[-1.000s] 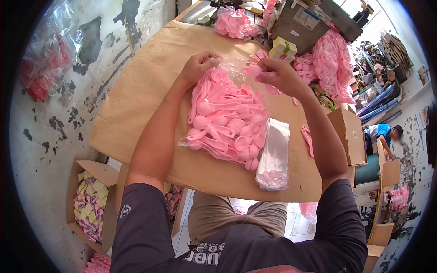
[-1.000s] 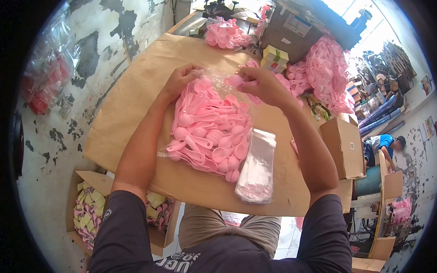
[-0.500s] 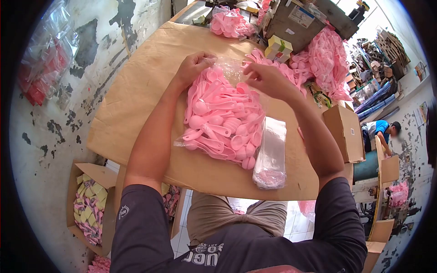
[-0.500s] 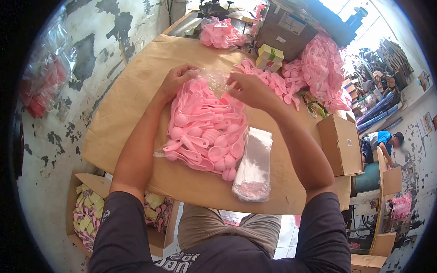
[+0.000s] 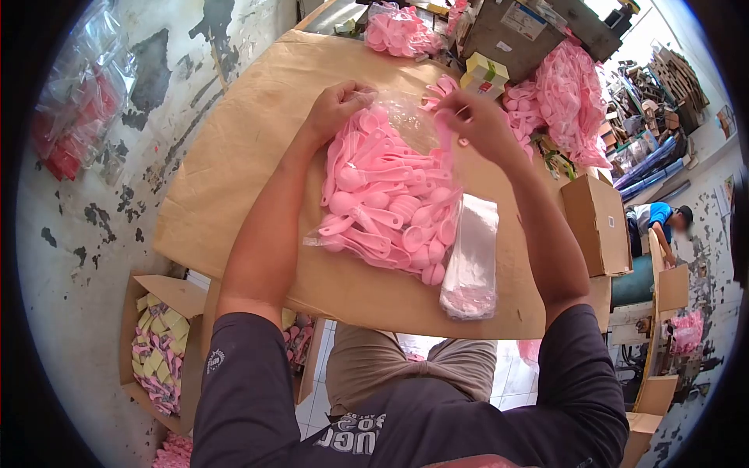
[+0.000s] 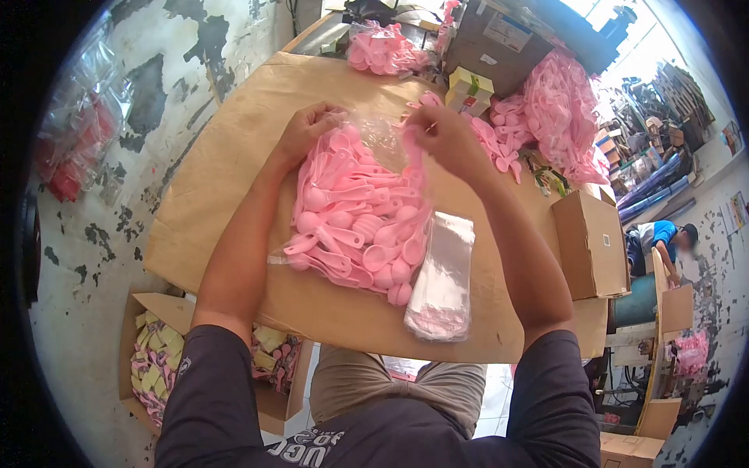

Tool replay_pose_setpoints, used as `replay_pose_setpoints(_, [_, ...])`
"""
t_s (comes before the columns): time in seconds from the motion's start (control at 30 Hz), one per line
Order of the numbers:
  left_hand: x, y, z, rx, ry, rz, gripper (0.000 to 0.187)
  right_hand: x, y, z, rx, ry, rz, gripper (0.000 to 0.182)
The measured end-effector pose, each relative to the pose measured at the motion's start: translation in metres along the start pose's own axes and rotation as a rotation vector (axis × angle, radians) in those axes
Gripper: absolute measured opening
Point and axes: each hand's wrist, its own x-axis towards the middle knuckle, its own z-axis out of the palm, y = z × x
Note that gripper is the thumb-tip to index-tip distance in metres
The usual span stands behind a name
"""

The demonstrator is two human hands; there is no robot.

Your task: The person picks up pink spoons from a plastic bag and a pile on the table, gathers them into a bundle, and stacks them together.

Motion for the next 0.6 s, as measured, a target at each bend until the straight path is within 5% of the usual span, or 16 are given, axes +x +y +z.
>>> replay_pose_setpoints(0.07, [0.000,0.000,0.000,-0.010,-0.020,-0.003,0.033,-0.007,0.007,-0.021,0.163,0.361,0.051,0.021])
replay_pose_setpoints(0.1, [0.001,-0.001,0.000,0.003,-0.016,0.000,0.033,-0.014,0.013,-0.033,0.160,0.365,0.053,0.021])
replay_pose_setpoints(0.2, [0.001,-0.004,-0.001,0.011,-0.011,0.001,0.033,-0.028,0.017,-0.053,-0.128,0.655,0.033,0.021])
replay_pose_setpoints(0.27, [0.002,-0.004,0.001,0.006,-0.011,-0.003,0.033,-0.035,0.013,-0.051,-0.892,0.818,-0.177,0.021])
replay_pose_setpoints(0.33, [0.001,-0.004,0.002,0.021,0.014,0.015,0.033,-0.027,0.018,-0.037,-0.786,0.762,-0.193,0.022])
replay_pose_setpoints(0.4, [0.001,-0.002,0.000,0.017,0.003,-0.005,0.033,-0.016,0.006,-0.011,-0.143,0.321,-0.108,0.024])
replay_pose_setpoints(0.47, [0.000,0.000,0.001,0.015,-0.008,-0.026,0.033,-0.003,-0.009,0.016,-0.007,0.093,-0.078,0.027])
replay_pose_setpoints(0.6, [0.000,0.000,0.001,-0.071,0.009,-0.018,0.032,0.037,-0.013,0.066,-0.189,0.028,-0.111,0.034])
